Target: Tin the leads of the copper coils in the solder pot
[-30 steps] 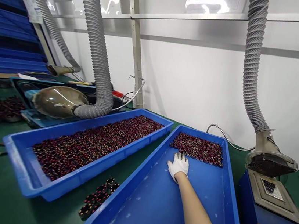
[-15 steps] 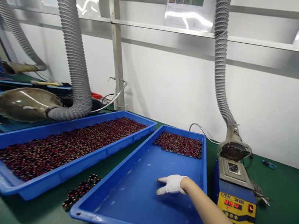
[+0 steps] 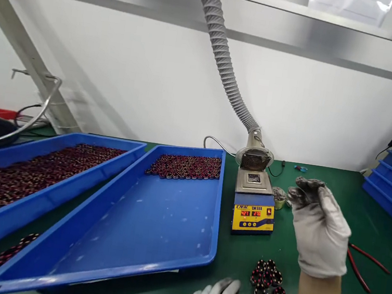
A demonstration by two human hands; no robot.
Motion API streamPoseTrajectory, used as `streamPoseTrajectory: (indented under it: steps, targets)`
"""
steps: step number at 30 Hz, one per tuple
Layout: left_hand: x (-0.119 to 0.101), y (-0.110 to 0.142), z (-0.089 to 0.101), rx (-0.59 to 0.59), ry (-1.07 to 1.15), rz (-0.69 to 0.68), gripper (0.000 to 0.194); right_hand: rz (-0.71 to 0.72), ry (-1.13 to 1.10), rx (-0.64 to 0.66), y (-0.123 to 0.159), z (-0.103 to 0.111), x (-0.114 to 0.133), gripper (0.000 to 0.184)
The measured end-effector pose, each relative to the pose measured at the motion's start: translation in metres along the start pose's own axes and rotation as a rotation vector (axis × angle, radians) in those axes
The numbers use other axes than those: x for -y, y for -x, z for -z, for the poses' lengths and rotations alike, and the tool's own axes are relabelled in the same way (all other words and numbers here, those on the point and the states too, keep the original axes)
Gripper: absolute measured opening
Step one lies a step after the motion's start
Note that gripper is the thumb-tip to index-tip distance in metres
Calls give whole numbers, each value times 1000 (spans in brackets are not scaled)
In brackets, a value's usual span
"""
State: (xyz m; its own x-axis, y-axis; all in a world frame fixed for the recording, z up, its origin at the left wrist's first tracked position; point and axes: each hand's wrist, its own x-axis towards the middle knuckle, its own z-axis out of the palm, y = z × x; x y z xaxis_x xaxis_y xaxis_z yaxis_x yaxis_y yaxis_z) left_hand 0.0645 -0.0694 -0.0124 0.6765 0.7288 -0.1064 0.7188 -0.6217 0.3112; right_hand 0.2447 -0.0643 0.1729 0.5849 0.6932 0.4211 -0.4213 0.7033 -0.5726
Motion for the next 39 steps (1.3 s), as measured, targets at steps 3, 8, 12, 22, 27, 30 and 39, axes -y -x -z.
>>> streamPoseTrajectory:
  steps: [3,8,12,22,27,30,39]
  targets:
    - [-22,-18,14,-95,-109,-73,56,11,-14,47,6,2,11,8]
    - [-40,-43,28,-168,-278,-157,20,-130,162,286,9,0,9,10]
    - [-37,-49,71,-383,-233,-141,24,-103,394,299,5,4,1,12]
    - [-56,-47,164,-1363,-167,-458,20,-330,116,353,-9,-2,-36,20]
    - [-49,-47,160,-1247,155,-296,47,-369,62,389,-11,5,-44,19]
    - [-39,-45,161,-1022,257,-327,40,-428,39,447,-7,5,-49,17]
    - [-29,-42,169,-1205,48,-475,30,-547,9,435,6,-10,-52,30]
